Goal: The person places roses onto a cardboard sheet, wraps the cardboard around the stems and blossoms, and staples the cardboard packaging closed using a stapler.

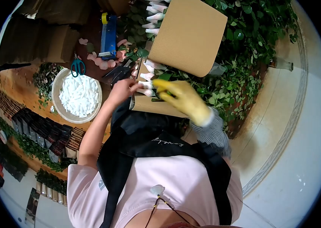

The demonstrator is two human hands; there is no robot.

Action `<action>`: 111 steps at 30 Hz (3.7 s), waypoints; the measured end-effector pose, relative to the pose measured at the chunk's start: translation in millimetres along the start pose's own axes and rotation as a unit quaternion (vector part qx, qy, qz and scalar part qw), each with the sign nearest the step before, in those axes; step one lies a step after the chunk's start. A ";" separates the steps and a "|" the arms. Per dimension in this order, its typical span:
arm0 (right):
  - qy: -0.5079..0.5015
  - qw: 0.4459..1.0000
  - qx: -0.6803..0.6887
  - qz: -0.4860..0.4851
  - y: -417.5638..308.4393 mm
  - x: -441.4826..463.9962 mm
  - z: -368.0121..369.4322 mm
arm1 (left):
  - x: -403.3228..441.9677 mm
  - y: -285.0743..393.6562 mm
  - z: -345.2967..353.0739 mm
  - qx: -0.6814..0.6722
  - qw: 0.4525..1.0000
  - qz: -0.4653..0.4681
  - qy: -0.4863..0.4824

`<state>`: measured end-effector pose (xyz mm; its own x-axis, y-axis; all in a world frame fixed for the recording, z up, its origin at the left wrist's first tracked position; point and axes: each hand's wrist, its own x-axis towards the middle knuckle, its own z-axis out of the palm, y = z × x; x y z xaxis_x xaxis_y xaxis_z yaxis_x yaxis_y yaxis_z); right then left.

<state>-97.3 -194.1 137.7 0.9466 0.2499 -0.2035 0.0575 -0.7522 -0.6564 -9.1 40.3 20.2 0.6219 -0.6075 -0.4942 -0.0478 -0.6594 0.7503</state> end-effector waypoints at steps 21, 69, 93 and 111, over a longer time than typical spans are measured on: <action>-0.147 0.966 -0.189 0.097 54.4 24.6 61.1 | 4.0 8.5 14.2 0.008 0.985 0.169 0.033; 0.146 0.914 -0.369 0.090 86.2 29.4 83.9 | 64.5 34.3 33.7 0.090 0.965 0.141 0.205; 0.058 0.946 -0.225 0.226 94.7 28.0 65.3 | -78.2 -101.6 -72.9 -0.055 0.956 -0.243 0.153; -0.120 0.920 -0.353 0.119 29.3 40.2 70.6 | 9.4 10.8 22.3 0.044 0.971 0.064 0.225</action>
<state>-80.0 -163.0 59.0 0.8663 0.0899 -0.4914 0.1291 -0.9905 0.0464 -21.2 17.6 13.9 0.8837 -0.4456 -0.1431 -0.2016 -0.6385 0.7428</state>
